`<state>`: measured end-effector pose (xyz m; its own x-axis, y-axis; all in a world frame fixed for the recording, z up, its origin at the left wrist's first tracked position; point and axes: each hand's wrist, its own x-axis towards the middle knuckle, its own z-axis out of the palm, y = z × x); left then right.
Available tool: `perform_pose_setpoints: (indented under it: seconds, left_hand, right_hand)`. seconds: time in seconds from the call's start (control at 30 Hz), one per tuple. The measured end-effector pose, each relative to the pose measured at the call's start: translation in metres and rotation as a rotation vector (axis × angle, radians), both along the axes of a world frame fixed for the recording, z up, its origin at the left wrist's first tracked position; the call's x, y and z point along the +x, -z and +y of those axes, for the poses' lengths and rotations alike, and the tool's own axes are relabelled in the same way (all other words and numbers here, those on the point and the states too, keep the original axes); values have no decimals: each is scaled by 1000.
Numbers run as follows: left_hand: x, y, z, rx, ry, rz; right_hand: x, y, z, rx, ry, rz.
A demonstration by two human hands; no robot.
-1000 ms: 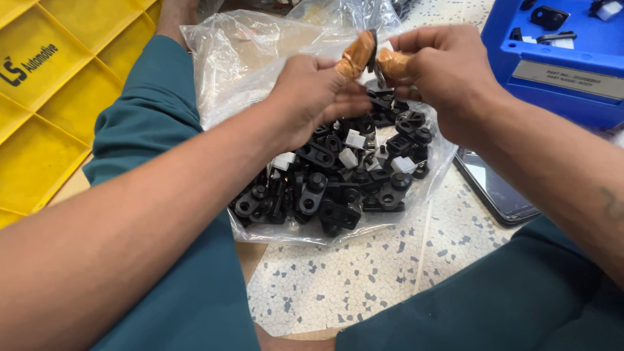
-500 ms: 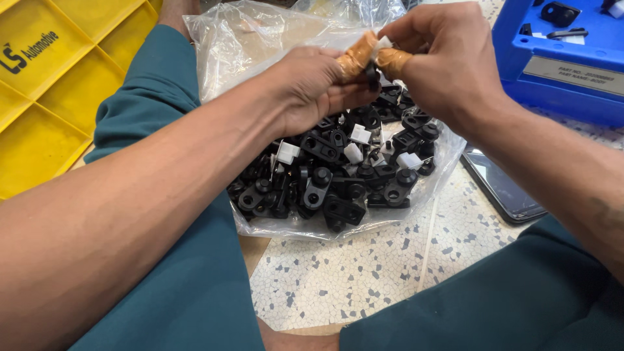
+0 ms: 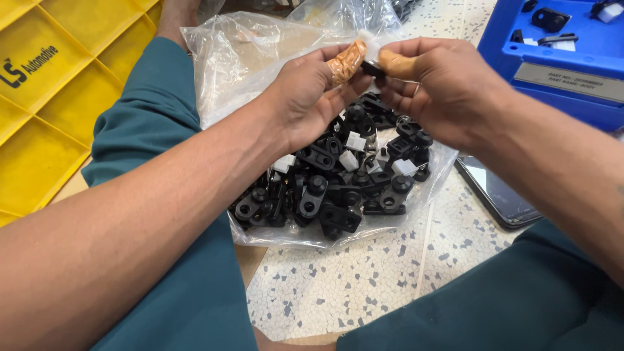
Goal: The person sits on the floor and repeatedly picks up small black plastic clips and white plastic inserts from a bag. They press the white insert into the black clip to assemble them, then place the finished units into a blue bin.
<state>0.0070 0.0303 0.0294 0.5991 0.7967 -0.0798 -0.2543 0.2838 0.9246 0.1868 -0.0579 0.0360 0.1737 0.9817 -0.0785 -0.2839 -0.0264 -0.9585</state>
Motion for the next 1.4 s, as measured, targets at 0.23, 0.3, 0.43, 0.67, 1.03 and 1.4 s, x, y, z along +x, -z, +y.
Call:
perform_pose_setpoints:
  seconds: [0.23,0.3,0.43,0.67,1.03,1.4]
  left_hand:
    - [3,-9,-19,-144,130,98]
    - [6,-8,-21,-187,101,83]
    - [8,-7,-17,-275,7,-37]
    - [7,-14,-18,-139,5,-16]
    - [18,-15,-13,-78,-5,9]
    - [8,-7,-10,-68,148,98]
  right_hand:
    - [4,-5,4,7,47,-112]
    - [3,-6,5,26,23,61]
    - [4,-4,4,-33,32,36]
    - [5,-1,8,49,-104,-45]
    - [4,0,4,179,13,-153]
    - [11,-6,2,254,-64,-352]
